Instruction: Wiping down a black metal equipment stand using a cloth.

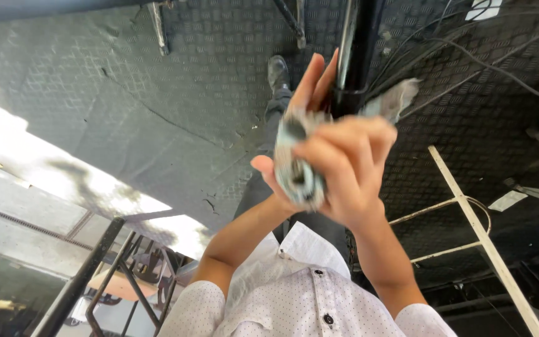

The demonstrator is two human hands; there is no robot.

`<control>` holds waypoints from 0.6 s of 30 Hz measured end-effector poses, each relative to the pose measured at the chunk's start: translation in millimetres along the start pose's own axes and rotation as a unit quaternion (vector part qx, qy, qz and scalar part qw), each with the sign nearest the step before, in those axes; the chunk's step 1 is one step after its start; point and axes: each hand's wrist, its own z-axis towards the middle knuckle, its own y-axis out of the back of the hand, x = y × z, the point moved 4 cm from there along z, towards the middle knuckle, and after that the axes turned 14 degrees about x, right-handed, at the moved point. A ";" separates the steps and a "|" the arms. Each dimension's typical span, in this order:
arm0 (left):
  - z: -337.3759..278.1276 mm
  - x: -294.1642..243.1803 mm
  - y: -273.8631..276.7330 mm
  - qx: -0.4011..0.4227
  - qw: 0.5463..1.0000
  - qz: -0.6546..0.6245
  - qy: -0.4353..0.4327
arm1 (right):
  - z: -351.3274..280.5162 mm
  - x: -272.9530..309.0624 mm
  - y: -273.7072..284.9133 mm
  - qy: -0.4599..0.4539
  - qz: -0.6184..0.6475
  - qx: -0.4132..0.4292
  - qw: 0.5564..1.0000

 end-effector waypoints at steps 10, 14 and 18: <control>1.1 -16.9 1.3 0.013 0.974 0.226 -0.008 | -37.1 -71.6 -37.7 -0.184 0.638 -0.225 0.713; 4.1 -9.2 3.2 0.054 0.935 0.351 -0.003 | -40.1 -56.4 -29.3 -0.180 0.615 -0.170 0.748; 15.4 -5.3 0.9 0.054 0.971 0.223 0.067 | -88.2 -37.2 -27.3 -0.229 0.520 -0.114 0.815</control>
